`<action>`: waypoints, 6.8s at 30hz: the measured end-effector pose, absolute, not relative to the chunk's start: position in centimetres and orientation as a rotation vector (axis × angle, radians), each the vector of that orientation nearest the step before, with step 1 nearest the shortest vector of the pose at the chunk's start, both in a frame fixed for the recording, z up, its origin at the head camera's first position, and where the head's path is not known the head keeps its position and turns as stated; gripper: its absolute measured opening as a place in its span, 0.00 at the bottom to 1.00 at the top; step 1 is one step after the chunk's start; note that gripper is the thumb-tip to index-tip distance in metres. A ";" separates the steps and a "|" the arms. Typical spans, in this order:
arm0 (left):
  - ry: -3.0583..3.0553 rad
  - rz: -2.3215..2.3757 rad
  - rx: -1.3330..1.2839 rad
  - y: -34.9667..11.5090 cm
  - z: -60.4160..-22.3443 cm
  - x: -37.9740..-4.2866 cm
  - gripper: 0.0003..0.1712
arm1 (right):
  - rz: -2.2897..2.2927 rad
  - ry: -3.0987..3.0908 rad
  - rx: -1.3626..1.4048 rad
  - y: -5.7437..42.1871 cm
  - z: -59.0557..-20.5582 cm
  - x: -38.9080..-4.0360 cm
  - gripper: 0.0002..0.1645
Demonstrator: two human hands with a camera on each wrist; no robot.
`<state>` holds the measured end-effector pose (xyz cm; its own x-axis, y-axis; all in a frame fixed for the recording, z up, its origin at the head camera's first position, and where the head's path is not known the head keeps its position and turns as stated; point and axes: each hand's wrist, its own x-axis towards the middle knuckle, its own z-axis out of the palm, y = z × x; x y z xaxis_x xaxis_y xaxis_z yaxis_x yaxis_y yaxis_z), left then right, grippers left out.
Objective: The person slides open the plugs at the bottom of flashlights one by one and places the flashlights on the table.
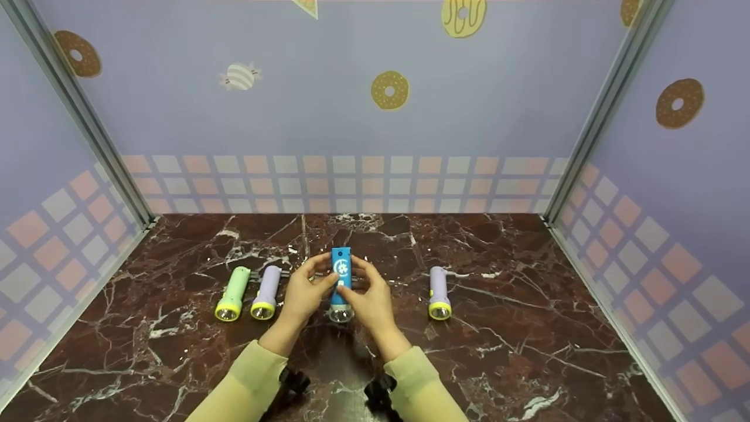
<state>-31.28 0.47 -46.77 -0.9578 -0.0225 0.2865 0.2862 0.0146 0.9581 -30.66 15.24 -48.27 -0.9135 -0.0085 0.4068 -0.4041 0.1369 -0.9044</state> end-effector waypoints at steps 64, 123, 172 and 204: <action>-2.055 -2.033 -0.339 -1.2 -46.7 -32.4 0.24 | 1.905 -2.155 0.417 14.2 -48.7 -30.1 0.35; -2.168 -1.901 -0.366 -1.6 -46.3 -32.5 0.18 | 1.889 -2.175 0.401 13.8 -48.8 -29.9 0.33; -2.174 -1.867 -0.364 -1.6 -46.5 -32.3 0.19 | 1.833 -2.203 0.412 13.7 -48.7 -29.6 0.33; -2.178 -1.862 -0.387 -1.7 -46.7 -32.3 0.19 | 1.857 -2.187 0.423 13.7 -49.0 -29.8 0.33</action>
<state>-32.32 -1.73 -46.75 -0.9335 0.0386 0.3564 0.3581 0.1482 0.9219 -29.78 13.67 -48.98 -0.9291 -0.0641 0.3644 -0.3699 0.1499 -0.9169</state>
